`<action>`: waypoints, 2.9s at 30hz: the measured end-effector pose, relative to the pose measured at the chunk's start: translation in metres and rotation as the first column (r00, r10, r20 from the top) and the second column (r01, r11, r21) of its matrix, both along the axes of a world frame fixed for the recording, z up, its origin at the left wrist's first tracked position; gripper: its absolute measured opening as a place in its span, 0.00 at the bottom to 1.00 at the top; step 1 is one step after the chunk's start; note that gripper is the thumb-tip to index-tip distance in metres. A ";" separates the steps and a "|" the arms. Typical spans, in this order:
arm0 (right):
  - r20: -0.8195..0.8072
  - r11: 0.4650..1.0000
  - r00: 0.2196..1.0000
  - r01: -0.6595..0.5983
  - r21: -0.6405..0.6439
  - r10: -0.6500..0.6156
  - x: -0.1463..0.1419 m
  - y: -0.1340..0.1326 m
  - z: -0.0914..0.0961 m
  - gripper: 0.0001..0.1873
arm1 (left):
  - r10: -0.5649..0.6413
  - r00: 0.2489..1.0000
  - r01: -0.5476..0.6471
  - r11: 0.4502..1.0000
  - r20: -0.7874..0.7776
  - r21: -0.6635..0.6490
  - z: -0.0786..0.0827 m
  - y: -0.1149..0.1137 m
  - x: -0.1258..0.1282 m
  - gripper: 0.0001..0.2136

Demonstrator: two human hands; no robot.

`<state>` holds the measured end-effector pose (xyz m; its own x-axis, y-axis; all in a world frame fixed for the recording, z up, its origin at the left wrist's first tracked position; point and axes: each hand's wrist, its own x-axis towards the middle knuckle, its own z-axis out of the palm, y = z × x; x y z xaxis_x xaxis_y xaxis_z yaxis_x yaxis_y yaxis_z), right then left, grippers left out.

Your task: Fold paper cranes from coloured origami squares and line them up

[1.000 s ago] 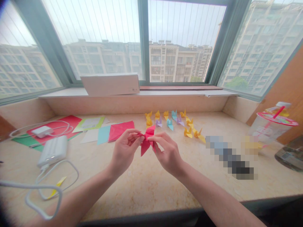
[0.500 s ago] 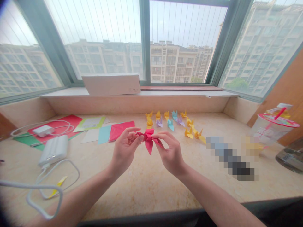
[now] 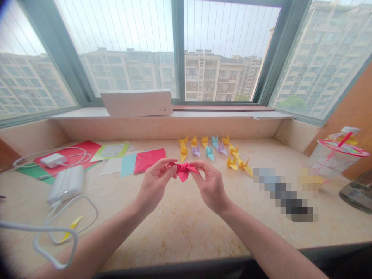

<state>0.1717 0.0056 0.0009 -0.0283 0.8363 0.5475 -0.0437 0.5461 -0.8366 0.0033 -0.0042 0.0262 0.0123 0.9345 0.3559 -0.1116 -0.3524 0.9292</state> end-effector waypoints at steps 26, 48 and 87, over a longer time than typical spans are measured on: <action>0.153 0.992 0.987 0.031 0.119 -0.049 0.004 0.003 0.002 0.06 | -0.150 0.970 0.168 0.983 0.194 -0.079 -0.013 0.011 0.000 0.08; 0.254 1.000 0.967 0.008 -0.012 -0.005 0.006 0.005 0.005 0.09 | -0.101 0.994 0.102 0.995 -0.035 0.023 -0.010 0.007 -0.001 0.09; 0.247 0.992 0.962 0.099 0.076 -0.115 0.007 0.006 0.001 0.07 | -0.079 0.948 0.122 0.985 -0.310 0.122 -0.019 0.011 -0.007 0.07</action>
<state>0.1790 0.0115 0.0019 -0.0836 0.8066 0.5852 0.2244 0.5874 -0.7776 -0.0035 0.0072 0.0070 0.2306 0.8648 0.4460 0.1258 -0.4811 0.8676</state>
